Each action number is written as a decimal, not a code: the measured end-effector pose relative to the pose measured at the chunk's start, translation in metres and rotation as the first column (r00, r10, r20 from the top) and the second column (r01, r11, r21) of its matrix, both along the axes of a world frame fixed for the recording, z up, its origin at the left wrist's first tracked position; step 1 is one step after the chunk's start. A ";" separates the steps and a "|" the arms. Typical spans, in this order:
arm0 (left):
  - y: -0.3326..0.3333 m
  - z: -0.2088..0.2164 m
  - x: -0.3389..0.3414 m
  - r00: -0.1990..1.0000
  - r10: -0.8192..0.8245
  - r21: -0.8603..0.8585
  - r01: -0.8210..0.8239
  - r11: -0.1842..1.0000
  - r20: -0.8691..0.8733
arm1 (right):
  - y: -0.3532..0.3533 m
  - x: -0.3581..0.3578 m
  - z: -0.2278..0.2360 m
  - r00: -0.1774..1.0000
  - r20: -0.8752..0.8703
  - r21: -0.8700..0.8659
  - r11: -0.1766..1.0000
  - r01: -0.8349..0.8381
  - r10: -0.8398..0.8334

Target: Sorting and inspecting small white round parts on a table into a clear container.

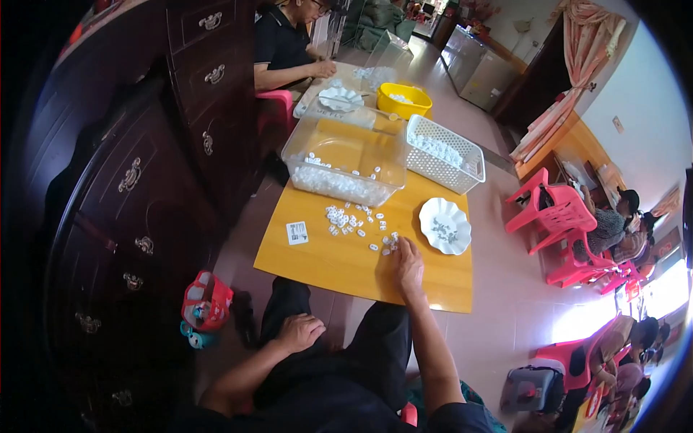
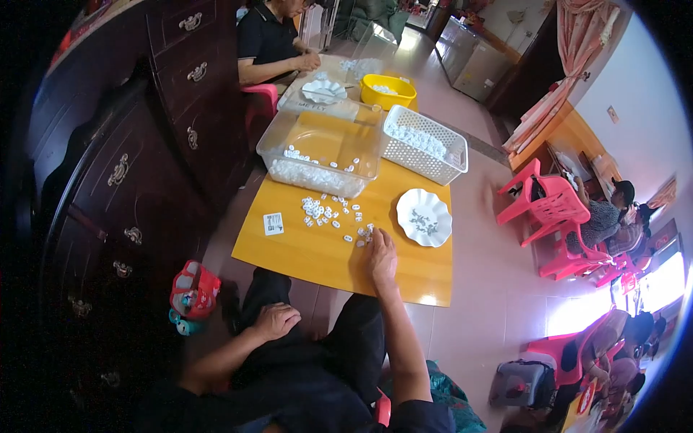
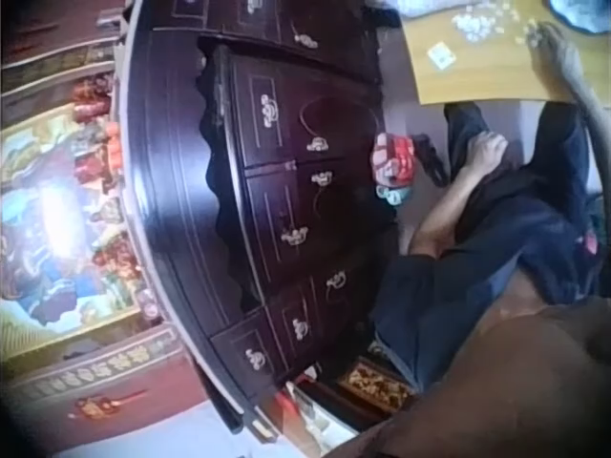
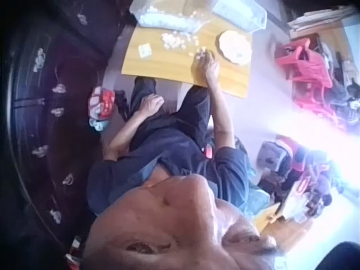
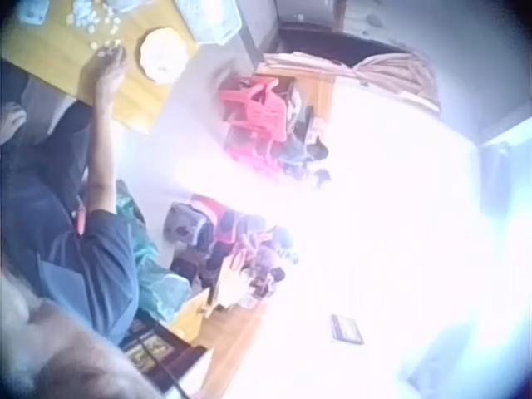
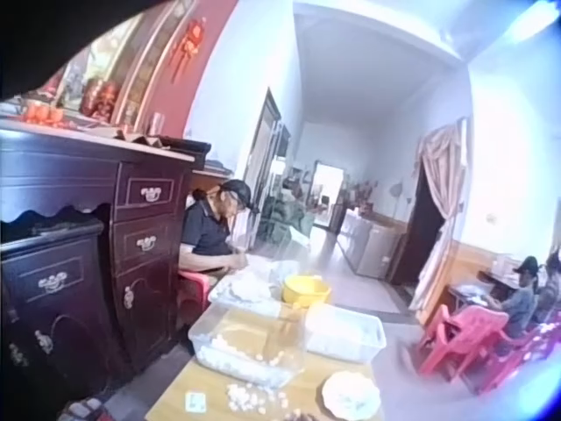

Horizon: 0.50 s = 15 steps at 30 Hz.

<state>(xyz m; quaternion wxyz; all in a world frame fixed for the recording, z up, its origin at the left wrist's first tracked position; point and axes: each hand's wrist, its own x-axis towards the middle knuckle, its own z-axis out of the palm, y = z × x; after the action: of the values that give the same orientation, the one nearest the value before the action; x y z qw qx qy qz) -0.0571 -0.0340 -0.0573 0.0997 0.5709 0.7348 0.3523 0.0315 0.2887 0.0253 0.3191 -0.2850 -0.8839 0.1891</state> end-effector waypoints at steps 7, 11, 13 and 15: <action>0.000 -0.001 0.001 1.000 -0.019 0.040 0.018 0.999 0.018 | 0.000 -0.011 -0.010 1.000 -0.016 0.027 0.999 -0.018 0.019; -0.002 -0.006 -0.001 1.000 0.001 0.037 -0.002 0.999 0.028 | -0.006 -0.025 -0.006 0.998 -0.008 0.037 0.998 -0.057 0.057; 0.001 -0.002 0.000 1.000 -0.009 0.038 0.008 0.999 0.027 | -0.005 -0.027 -0.004 0.995 -0.083 -0.072 0.996 -0.054 0.048; 0.001 0.001 0.000 1.000 -0.007 0.032 0.007 0.999 0.026 | -0.006 -0.028 -0.001 0.991 -0.135 -0.101 0.994 -0.029 0.016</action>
<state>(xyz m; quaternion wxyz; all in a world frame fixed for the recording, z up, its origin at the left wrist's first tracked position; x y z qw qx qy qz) -0.0570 -0.0328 -0.0566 0.1016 0.5703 0.7257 0.3711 0.0038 0.2830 0.0244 0.3606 -0.2776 -0.8527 0.2566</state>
